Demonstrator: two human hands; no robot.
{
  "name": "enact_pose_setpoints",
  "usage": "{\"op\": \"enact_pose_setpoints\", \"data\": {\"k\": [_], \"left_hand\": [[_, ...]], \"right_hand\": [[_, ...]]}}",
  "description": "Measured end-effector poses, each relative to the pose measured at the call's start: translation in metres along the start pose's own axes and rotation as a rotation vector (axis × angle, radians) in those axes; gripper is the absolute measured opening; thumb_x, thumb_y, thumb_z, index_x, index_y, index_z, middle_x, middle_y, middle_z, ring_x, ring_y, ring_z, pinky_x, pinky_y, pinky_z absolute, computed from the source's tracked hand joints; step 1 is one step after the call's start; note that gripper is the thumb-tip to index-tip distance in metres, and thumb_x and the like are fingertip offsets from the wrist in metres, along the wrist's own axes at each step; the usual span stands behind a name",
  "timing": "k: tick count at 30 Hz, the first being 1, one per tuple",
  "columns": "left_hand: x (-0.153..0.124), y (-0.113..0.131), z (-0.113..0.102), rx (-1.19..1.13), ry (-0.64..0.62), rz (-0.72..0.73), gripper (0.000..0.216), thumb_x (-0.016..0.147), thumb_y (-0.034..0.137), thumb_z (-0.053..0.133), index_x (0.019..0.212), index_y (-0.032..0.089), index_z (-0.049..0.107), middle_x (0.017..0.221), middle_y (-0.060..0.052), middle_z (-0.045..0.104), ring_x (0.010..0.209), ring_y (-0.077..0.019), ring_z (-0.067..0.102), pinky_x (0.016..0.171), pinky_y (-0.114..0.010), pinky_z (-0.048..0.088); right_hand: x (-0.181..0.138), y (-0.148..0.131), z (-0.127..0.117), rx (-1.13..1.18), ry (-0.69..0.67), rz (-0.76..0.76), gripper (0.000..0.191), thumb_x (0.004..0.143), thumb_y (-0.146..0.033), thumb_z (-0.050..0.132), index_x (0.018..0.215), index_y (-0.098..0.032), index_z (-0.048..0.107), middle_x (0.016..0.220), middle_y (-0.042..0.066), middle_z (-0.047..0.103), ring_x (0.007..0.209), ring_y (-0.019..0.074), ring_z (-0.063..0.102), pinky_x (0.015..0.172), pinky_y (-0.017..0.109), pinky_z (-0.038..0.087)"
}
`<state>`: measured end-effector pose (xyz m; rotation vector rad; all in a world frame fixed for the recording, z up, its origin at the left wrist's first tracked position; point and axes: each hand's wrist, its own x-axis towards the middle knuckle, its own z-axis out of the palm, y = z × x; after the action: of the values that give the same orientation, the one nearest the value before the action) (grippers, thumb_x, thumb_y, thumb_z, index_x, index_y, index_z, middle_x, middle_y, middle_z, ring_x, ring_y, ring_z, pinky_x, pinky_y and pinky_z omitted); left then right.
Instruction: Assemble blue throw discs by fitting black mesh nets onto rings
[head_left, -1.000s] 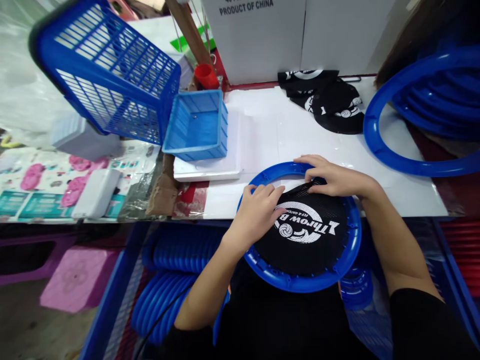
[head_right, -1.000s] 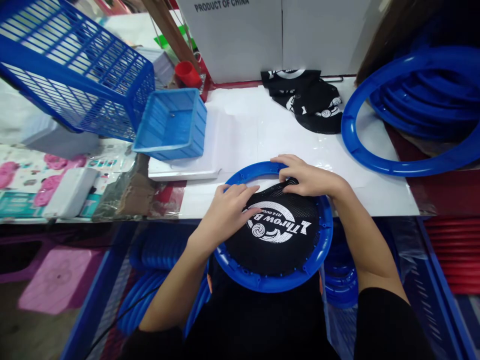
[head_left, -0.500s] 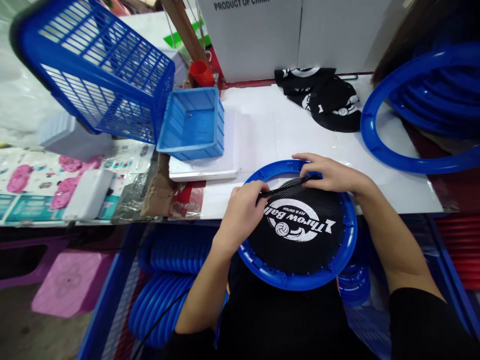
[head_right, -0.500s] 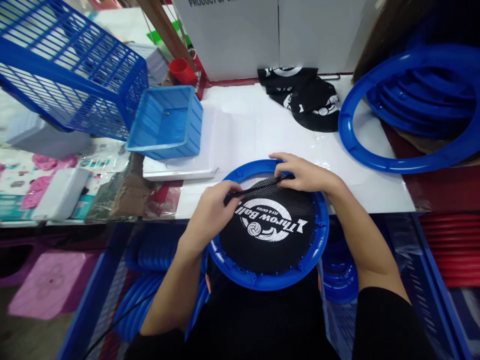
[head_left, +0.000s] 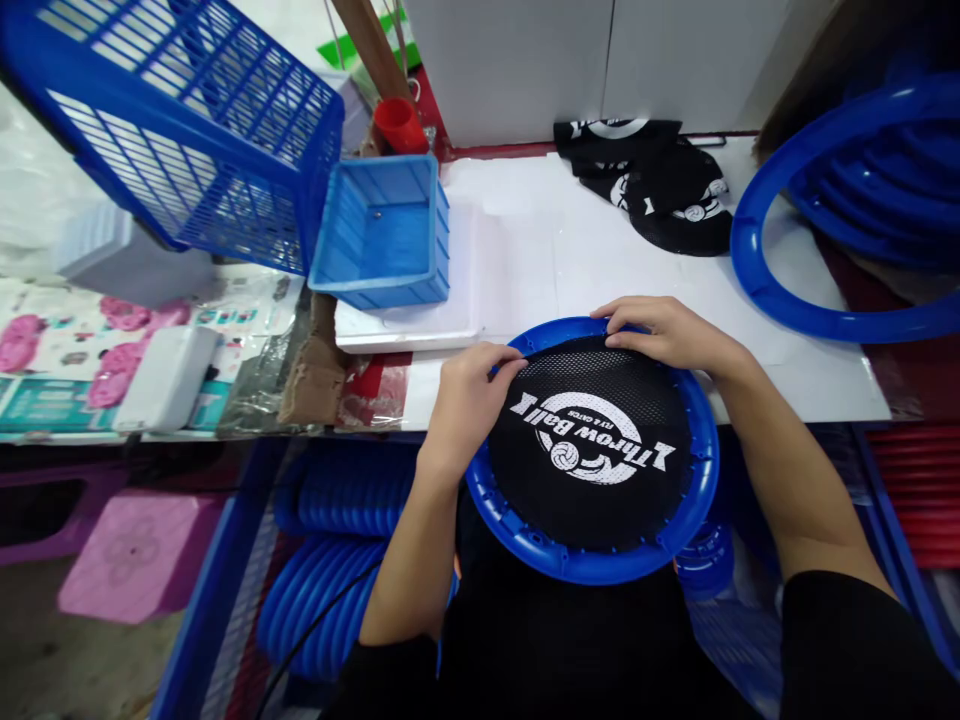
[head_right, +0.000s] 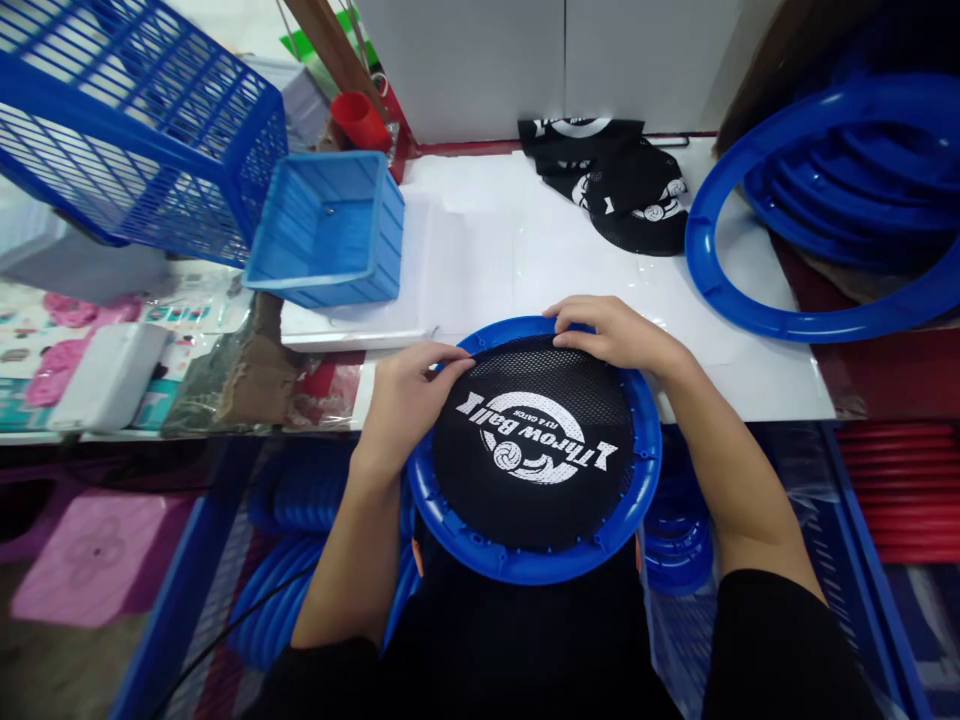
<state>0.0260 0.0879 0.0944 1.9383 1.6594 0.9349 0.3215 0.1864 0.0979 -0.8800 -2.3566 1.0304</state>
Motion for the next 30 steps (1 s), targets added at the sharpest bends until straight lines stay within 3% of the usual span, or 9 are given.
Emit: {"op": "enact_pose_setpoints", "data": {"k": [10, 18, 24, 30], "left_hand": [[0.023, -0.011, -0.018, -0.084, -0.21, -0.067, 0.014, 0.093, 0.03, 0.071, 0.087, 0.024, 0.083, 0.089, -0.004, 0.084, 0.085, -0.0227, 0.077, 0.085, -0.04, 0.065], [0.029, -0.013, -0.027, -0.109, -0.331, -0.137, 0.016, 0.087, 0.024, 0.072, 0.096, 0.022, 0.085, 0.102, -0.007, 0.085, 0.099, -0.0249, 0.078, 0.091, -0.038, 0.063], [0.031, -0.014, -0.024, -0.059, -0.296, -0.068, 0.022, 0.089, 0.018, 0.066, 0.099, 0.022, 0.085, 0.103, -0.007, 0.085, 0.098, -0.0236, 0.077, 0.093, -0.039, 0.063], [0.029, -0.021, -0.015, 0.032, -0.162, 0.079, 0.025, 0.093, 0.013, 0.064, 0.101, 0.025, 0.084, 0.103, -0.005, 0.084, 0.095, -0.0215, 0.076, 0.095, -0.039, 0.062]], "right_hand": [[0.004, 0.008, -0.001, 0.049, -0.006, 0.027, 0.026, 0.102, -0.044, 0.065, 0.087, -0.025, 0.073, 0.132, 0.008, 0.076, 0.116, 0.028, 0.07, 0.108, 0.052, 0.054], [0.007, 0.014, 0.001, 0.044, -0.029, 0.018, 0.028, 0.103, -0.045, 0.061, 0.087, -0.025, 0.071, 0.134, 0.009, 0.074, 0.115, 0.0277, 0.068, 0.107, 0.052, 0.054], [0.008, 0.017, 0.001, 0.07, -0.041, 0.02, 0.029, 0.102, -0.047, 0.062, 0.085, -0.025, 0.07, 0.133, 0.009, 0.073, 0.115, 0.0284, 0.067, 0.107, 0.053, 0.053], [0.007, 0.019, 0.002, 0.09, -0.04, 0.024, 0.028, 0.102, -0.047, 0.063, 0.085, -0.025, 0.072, 0.131, 0.009, 0.071, 0.114, 0.0287, 0.066, 0.108, 0.054, 0.052]]}}
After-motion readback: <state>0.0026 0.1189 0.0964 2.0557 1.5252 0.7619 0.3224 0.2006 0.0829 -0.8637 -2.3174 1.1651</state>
